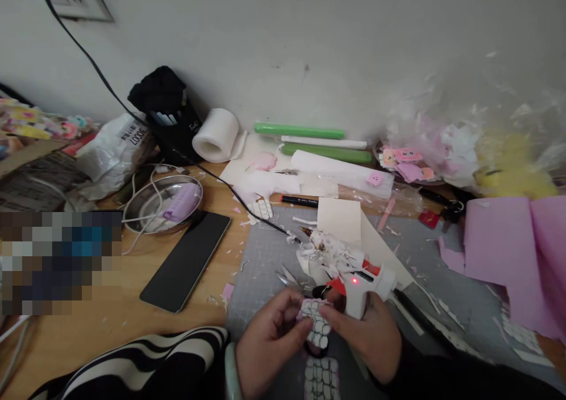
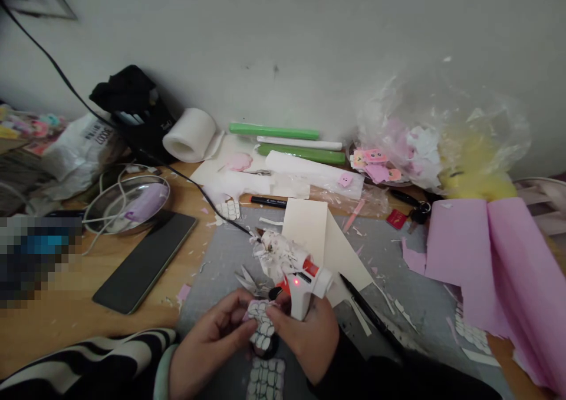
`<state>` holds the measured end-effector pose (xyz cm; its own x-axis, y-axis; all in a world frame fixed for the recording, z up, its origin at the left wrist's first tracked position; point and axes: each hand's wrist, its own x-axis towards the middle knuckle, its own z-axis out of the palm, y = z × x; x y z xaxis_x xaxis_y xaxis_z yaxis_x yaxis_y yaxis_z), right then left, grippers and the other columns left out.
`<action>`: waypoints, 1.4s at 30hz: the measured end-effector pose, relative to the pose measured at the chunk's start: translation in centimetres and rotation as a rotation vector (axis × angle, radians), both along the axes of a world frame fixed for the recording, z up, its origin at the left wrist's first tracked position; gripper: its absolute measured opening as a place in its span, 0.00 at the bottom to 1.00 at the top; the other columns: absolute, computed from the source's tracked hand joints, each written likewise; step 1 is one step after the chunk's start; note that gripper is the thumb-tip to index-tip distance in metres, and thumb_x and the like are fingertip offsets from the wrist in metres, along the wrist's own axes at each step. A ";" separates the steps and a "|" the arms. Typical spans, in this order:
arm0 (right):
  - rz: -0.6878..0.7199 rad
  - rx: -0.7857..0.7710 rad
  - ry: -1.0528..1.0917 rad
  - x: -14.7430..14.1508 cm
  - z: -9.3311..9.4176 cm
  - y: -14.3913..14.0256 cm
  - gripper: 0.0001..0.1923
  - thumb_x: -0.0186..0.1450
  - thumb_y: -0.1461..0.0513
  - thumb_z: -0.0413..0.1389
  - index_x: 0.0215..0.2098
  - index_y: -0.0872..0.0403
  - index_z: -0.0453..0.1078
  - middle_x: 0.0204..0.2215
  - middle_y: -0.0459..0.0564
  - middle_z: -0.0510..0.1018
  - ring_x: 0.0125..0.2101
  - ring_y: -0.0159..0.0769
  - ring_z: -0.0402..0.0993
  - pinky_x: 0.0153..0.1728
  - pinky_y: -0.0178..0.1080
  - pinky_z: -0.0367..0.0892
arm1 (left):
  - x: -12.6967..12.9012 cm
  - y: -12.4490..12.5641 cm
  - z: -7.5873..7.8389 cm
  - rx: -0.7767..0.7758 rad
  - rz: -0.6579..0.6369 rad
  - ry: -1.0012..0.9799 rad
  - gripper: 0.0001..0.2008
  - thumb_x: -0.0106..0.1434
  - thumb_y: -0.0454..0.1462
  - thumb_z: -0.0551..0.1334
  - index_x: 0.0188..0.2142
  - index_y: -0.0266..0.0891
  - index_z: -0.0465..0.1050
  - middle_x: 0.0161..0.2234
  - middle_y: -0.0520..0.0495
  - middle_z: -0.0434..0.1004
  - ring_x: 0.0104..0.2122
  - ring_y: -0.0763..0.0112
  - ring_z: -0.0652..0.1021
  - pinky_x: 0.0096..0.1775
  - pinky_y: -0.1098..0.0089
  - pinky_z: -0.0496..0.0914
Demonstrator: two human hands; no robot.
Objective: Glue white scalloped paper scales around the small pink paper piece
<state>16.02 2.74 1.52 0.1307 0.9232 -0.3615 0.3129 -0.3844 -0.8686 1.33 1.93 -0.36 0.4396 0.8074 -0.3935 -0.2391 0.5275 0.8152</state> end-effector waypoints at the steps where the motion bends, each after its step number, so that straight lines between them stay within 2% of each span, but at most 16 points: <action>1: -0.007 0.020 -0.001 0.0 0.0 0.0 0.08 0.45 0.57 0.56 0.19 0.54 0.66 0.16 0.46 0.73 0.20 0.33 0.70 0.24 0.33 0.67 | 0.1 0.0 0.0 -0.005 -0.001 -0.005 0.16 0.50 0.45 0.64 0.30 0.36 0.63 0.22 0.55 0.71 0.20 0.79 0.72 0.22 0.78 0.65; 5: -0.006 0.064 -0.018 -0.1 -0.4 -0.2 0.09 0.47 0.56 0.56 0.19 0.54 0.66 0.16 0.46 0.73 0.20 0.33 0.70 0.24 0.33 0.67 | 0.2 0.3 0.0 -0.020 -0.012 0.028 0.18 0.51 0.48 0.62 0.31 0.35 0.63 0.21 0.53 0.72 0.18 0.78 0.73 0.20 0.79 0.64; 8: 0.012 0.083 -0.001 0.0 -0.7 -0.4 0.08 0.49 0.57 0.56 0.20 0.54 0.67 0.17 0.45 0.74 0.21 0.33 0.71 0.25 0.32 0.67 | 0.4 0.4 0.2 -0.007 -0.013 0.055 0.19 0.52 0.50 0.60 0.27 0.35 0.63 0.19 0.52 0.72 0.17 0.78 0.73 0.18 0.79 0.63; 11: 0.088 0.072 0.023 0.2 -0.7 -0.5 0.09 0.49 0.57 0.56 0.21 0.54 0.67 0.18 0.45 0.74 0.21 0.32 0.71 0.25 0.31 0.66 | 0.5 0.4 0.4 -0.007 0.005 0.067 0.19 0.51 0.51 0.60 0.24 0.36 0.62 0.17 0.52 0.72 0.15 0.79 0.72 0.18 0.80 0.63; 16: 0.084 0.029 0.096 1.0 0.0 -0.3 0.18 0.54 0.52 0.53 0.13 0.54 0.63 0.11 0.44 0.68 0.16 0.29 0.66 0.21 0.31 0.64 | -0.1 0.7 0.6 -0.077 0.034 0.107 0.20 0.48 0.51 0.61 0.25 0.36 0.63 0.14 0.52 0.72 0.12 0.79 0.70 0.13 0.81 0.61; 19: 0.154 0.002 0.141 2.2 0.2 0.0 0.23 0.56 0.50 0.50 0.09 0.53 0.59 0.08 0.44 0.65 0.13 0.28 0.63 0.20 0.32 0.63 | -0.7 1.6 0.7 -0.105 0.055 0.140 0.20 0.47 0.51 0.62 0.24 0.36 0.62 0.13 0.52 0.72 0.09 0.79 0.69 0.10 0.82 0.58; 21: 0.213 0.007 0.113 3.0 0.1 0.1 0.25 0.57 0.50 0.49 0.07 0.52 0.56 0.07 0.44 0.62 0.13 0.29 0.63 0.22 0.33 0.64 | -1.2 2.2 0.8 -0.106 0.086 0.157 0.19 0.46 0.50 0.62 0.23 0.36 0.62 0.13 0.52 0.72 0.09 0.79 0.69 0.10 0.82 0.58; 23: 0.206 -0.040 0.039 3.7 0.0 0.1 0.25 0.56 0.50 0.50 0.07 0.51 0.55 0.06 0.43 0.61 0.13 0.30 0.62 0.21 0.34 0.63 | -1.5 2.8 0.9 -0.110 0.107 0.164 0.19 0.45 0.49 0.63 0.22 0.36 0.62 0.13 0.51 0.73 0.09 0.78 0.69 0.10 0.81 0.58; 26: 0.133 -0.091 -0.100 3.9 0.1 0.2 0.21 0.51 0.49 0.53 0.08 0.50 0.57 0.05 0.42 0.61 0.10 0.30 0.59 0.16 0.35 0.61 | -1.7 3.0 1.0 -0.122 0.117 0.163 0.19 0.45 0.49 0.63 0.22 0.36 0.62 0.12 0.51 0.73 0.09 0.79 0.69 0.10 0.82 0.58; 29: 0.123 -0.010 -0.213 3.9 0.0 0.1 0.18 0.47 0.51 0.56 0.08 0.49 0.58 0.05 0.41 0.63 0.10 0.32 0.61 0.16 0.36 0.64 | -1.7 2.9 1.0 -0.143 0.114 0.156 0.19 0.44 0.50 0.63 0.21 0.36 0.62 0.12 0.52 0.72 0.08 0.80 0.68 0.09 0.83 0.57; 31: 0.117 0.066 -0.269 4.0 -0.3 0.0 0.13 0.45 0.52 0.58 0.11 0.49 0.63 0.10 0.44 0.70 0.15 0.37 0.69 0.21 0.38 0.69 | -1.6 2.8 1.0 -0.161 0.108 0.160 0.19 0.45 0.49 0.63 0.21 0.36 0.61 0.12 0.52 0.72 0.08 0.80 0.68 0.09 0.84 0.56; 33: 0.108 0.112 -0.313 4.2 -0.8 -0.1 0.10 0.45 0.52 0.58 0.18 0.49 0.70 0.18 0.48 0.77 0.23 0.42 0.74 0.26 0.39 0.71 | -1.6 2.8 0.9 -0.172 0.098 0.168 0.18 0.45 0.49 0.63 0.21 0.37 0.61 0.12 0.52 0.73 0.08 0.79 0.68 0.08 0.84 0.55; 35: 0.127 0.137 -0.355 4.4 -1.4 -0.2 0.14 0.46 0.51 0.57 0.25 0.51 0.74 0.24 0.51 0.79 0.28 0.44 0.75 0.29 0.41 0.72 | -1.7 2.9 0.9 -0.174 0.092 0.172 0.17 0.46 0.48 0.62 0.22 0.37 0.61 0.12 0.52 0.73 0.08 0.79 0.68 0.08 0.83 0.55; 38: 0.198 0.182 -0.415 4.7 -2.0 -0.3 0.17 0.48 0.50 0.56 0.27 0.53 0.75 0.27 0.53 0.79 0.31 0.46 0.75 0.32 0.42 0.72 | -1.7 2.9 0.9 -0.171 0.087 0.168 0.17 0.46 0.48 0.62 0.21 0.37 0.61 0.12 0.52 0.73 0.08 0.79 0.68 0.08 0.83 0.56; 42: 0.235 0.177 -0.454 5.1 -2.5 -0.4 0.18 0.50 0.49 0.54 0.29 0.53 0.75 0.24 0.53 0.78 0.28 0.44 0.76 0.28 0.41 0.72 | -1.7 2.9 1.0 -0.174 0.085 0.176 0.17 0.46 0.48 0.62 0.21 0.38 0.61 0.12 0.52 0.73 0.07 0.79 0.68 0.08 0.83 0.56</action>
<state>21.08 2.34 -1.02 0.0199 0.9880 -0.1529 0.7321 -0.1186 -0.6708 -0.39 4.83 0.61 0.2857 0.7522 -0.5938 -0.1511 0.6472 0.7472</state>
